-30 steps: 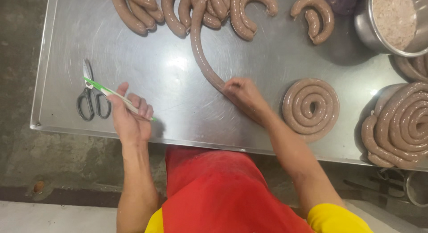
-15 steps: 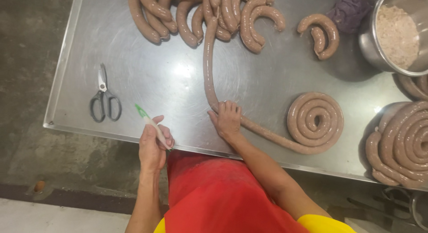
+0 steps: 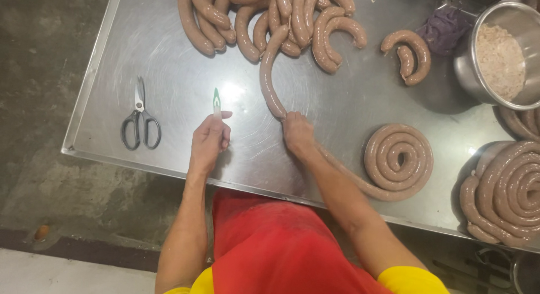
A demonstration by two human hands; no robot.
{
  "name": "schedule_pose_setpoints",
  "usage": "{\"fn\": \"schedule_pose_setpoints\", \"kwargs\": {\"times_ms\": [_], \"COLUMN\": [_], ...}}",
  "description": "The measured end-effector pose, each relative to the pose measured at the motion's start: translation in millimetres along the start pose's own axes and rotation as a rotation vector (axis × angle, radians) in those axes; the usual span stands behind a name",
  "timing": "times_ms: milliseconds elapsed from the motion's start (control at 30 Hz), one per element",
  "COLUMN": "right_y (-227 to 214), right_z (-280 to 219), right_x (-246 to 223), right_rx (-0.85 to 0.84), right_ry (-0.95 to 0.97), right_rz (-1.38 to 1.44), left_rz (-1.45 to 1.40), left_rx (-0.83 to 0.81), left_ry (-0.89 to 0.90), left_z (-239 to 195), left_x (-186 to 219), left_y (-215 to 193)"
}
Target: The person uses a threader and string to tie sections of a long sausage coil into individual links on a metal table, occasionally using scissors to cut the thread.
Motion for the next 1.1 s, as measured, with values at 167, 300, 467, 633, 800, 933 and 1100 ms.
{"fn": "schedule_pose_setpoints", "kwargs": {"times_ms": [167, 300, 467, 633, 800, 933, 1100], "right_y": [31.6, 4.9, -33.9, -78.1, -121.6, -95.3, -47.9], "right_z": [37.0, 21.0, -30.9, -38.6, -35.3, -35.2, -39.7], "right_x": [50.5, 66.4, 36.9, -8.3, -32.0, -8.4, 12.1], "right_rx": [-0.995, -1.159, -0.794, -0.114, 0.417, 0.317, -0.011], "right_ry": [-0.028, 0.747, 1.419, 0.73, -0.089, 0.175, 0.604], "right_rz": [-0.051, 1.082, 1.618, 0.688, 0.221, 0.474, 0.881], "left_rz": [0.083, 0.348, 0.522, 0.552, 0.788, 0.413, 0.161], "left_rx": [0.009, -0.049, -0.367, -0.392, -0.118, -0.187, -0.123], "left_ry": [0.003, -0.141, -0.33, -0.163, 0.375, 0.198, 0.338], "left_z": [18.7, 8.6, -71.7, -51.5, 25.0, 23.9, -4.5], "left_x": [-23.9, -62.3, -107.4, -85.6, -37.9, -48.4, -67.4], "left_y": [-15.9, -28.8, 12.0, 64.0, 94.6, 124.1, 168.8]}}
Point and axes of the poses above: each hand's wrist, its own z-axis towards the middle knuckle, its own y-axis out of the palm, x = y × z, the point moved 3 cm from there along z, towards the middle knuckle, and after that the axes turned 10 degrees about x, right-handed, at the moved point
